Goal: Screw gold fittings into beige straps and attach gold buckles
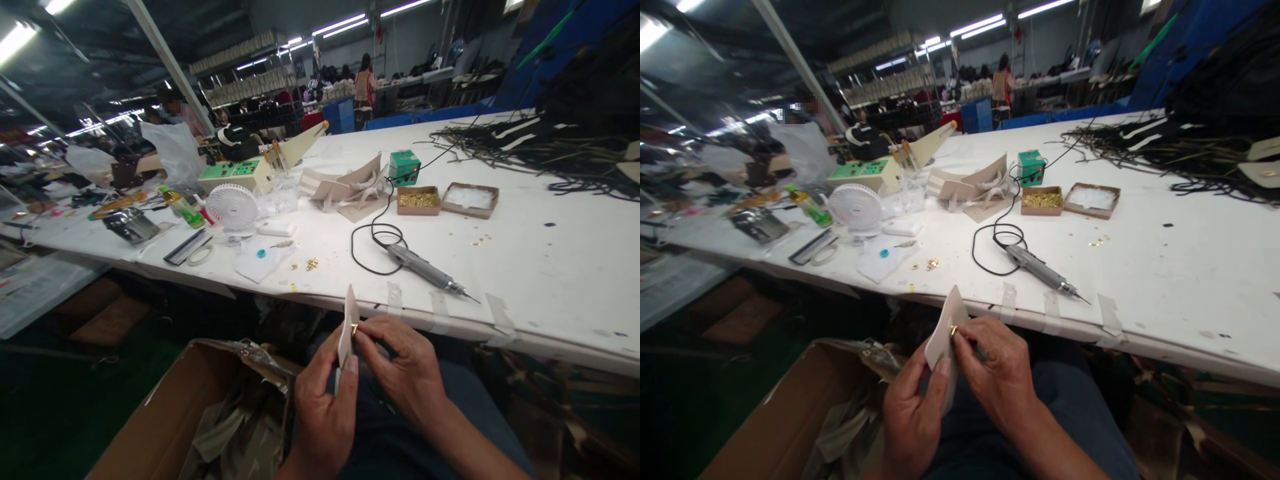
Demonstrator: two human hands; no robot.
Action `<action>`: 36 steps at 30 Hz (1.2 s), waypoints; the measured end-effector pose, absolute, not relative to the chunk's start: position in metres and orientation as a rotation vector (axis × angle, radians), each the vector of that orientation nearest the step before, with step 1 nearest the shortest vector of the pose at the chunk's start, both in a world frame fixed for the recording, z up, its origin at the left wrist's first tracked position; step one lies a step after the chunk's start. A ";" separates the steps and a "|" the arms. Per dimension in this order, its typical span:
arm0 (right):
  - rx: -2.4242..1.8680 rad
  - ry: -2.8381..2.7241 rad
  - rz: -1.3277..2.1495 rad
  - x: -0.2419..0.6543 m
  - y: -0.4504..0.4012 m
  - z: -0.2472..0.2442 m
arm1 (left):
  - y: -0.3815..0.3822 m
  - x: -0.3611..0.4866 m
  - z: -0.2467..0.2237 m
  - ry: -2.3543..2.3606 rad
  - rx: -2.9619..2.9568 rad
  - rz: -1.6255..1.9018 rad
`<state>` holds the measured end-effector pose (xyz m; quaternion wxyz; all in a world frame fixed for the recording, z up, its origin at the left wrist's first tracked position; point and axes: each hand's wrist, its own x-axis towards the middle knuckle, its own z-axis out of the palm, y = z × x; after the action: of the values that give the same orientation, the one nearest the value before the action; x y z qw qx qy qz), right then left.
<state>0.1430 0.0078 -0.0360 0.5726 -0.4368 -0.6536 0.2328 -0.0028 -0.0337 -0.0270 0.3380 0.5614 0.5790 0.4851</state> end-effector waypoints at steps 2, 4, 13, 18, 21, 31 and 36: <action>-1.016 -1.568 0.550 0.144 0.005 -0.035 | -0.036 -0.003 -0.029 1.424 1.457 1.279; -0.999 -1.626 0.581 0.146 0.002 -0.034 | -0.038 -0.005 -0.030 1.335 1.460 1.313; -1.129 -1.567 0.667 0.143 0.012 -0.043 | -0.042 0.009 -0.035 1.221 1.351 1.414; -1.242 -1.419 0.915 0.152 0.023 -0.041 | -0.028 0.009 -0.040 1.297 1.361 1.361; -1.308 -1.256 1.287 0.164 0.029 -0.039 | 0.002 -0.002 -0.044 1.432 1.425 1.257; -1.320 -1.072 1.592 0.186 0.066 -0.048 | 0.094 -0.001 -0.049 1.212 1.187 0.967; -1.440 -1.181 1.548 0.194 0.091 -0.049 | 0.119 0.004 -0.048 1.281 1.282 0.866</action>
<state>0.1944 0.0906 -0.0487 0.3524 -0.5564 -0.4565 0.5982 0.0042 0.1190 -0.0479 0.5365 0.5386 0.5383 0.3637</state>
